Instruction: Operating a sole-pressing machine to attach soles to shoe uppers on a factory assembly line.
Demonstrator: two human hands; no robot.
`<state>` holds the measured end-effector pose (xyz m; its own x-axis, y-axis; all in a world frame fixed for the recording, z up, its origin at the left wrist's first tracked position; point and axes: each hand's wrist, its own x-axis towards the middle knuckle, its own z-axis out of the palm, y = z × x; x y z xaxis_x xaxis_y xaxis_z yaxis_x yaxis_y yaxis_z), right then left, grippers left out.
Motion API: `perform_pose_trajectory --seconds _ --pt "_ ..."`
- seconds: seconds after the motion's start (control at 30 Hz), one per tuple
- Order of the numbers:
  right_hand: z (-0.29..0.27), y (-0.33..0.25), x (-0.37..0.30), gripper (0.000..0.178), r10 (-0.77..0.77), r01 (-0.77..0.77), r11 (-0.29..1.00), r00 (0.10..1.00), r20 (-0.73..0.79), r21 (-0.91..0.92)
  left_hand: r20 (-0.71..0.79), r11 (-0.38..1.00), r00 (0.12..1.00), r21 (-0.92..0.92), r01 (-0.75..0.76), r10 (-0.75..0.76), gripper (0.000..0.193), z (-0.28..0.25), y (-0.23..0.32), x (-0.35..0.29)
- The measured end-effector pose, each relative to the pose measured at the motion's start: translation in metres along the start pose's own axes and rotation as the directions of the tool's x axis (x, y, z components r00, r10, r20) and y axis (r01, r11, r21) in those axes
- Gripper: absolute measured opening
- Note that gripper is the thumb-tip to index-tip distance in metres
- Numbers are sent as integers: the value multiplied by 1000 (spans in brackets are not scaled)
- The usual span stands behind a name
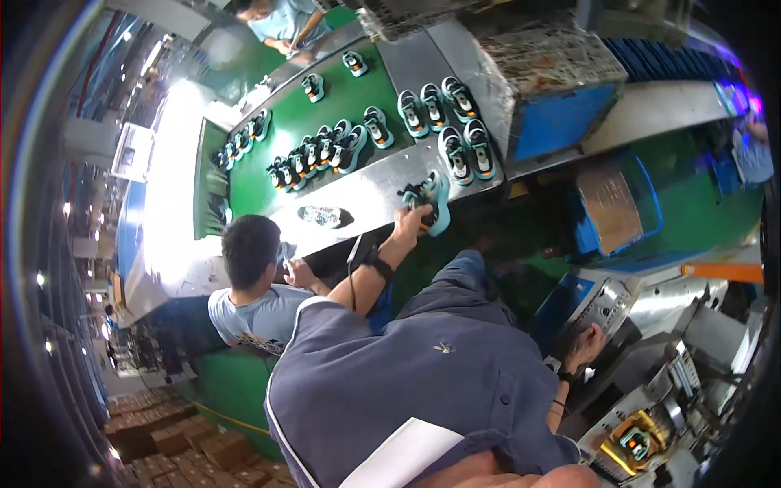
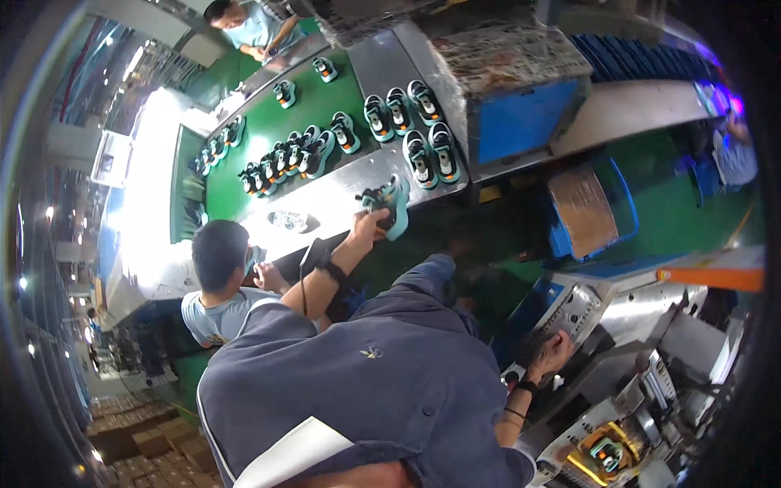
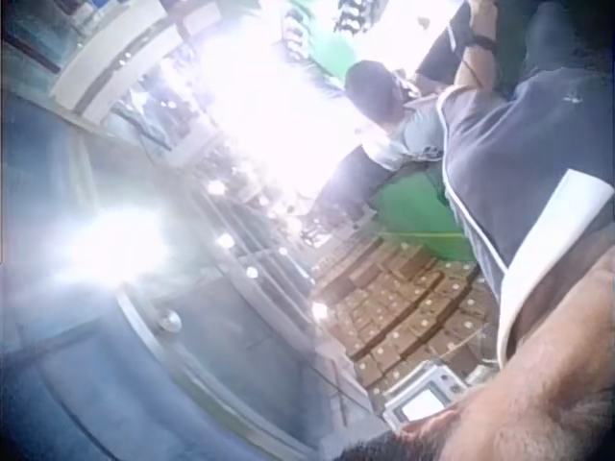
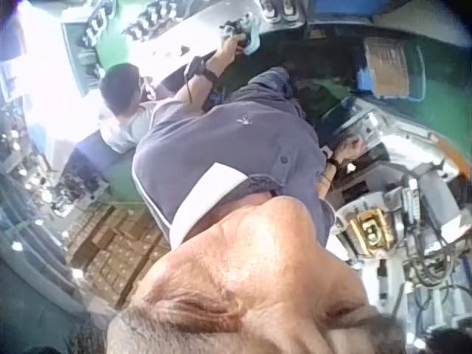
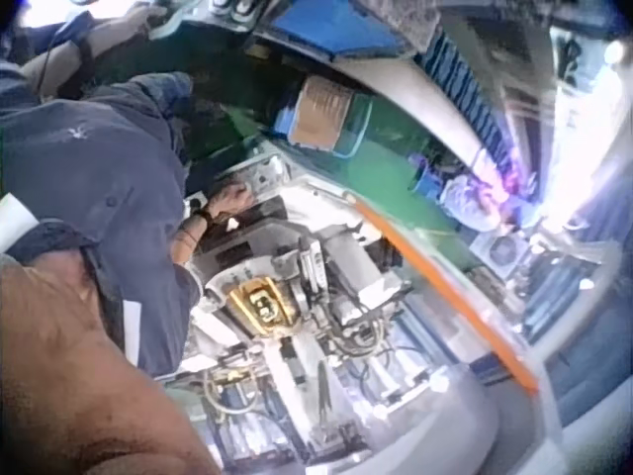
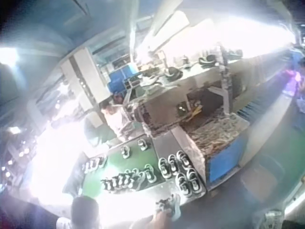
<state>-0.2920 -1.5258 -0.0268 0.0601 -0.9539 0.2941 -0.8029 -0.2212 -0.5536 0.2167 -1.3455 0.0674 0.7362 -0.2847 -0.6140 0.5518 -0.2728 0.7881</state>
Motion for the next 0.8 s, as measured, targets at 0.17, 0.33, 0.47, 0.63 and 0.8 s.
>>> perform_pose_trajectory --seconds 0.17,0.33,0.47,0.63,0.8 --pt "0 -19 55 18 47 -47 999 998 -40 2 -145 880 935 409 -242 324 46 6 -12 147" --pt "27 -208 204 18 -164 192 906 981 -106 377 -115 660 842 680 -320 527 56 -23 -77 232" --pt "-46 -392 299 14 -465 534 825 827 -315 185 117 662 834 553 -505 539 82 46 -27 187" --pt "-18 -638 406 15 -772 799 569 600 -208 192 121 781 917 489 -388 380 90 0 47 162" --pt "83 -860 466 29 -886 856 463 439 150 231 59 762 808 300 -574 586 71 -3 92 199"
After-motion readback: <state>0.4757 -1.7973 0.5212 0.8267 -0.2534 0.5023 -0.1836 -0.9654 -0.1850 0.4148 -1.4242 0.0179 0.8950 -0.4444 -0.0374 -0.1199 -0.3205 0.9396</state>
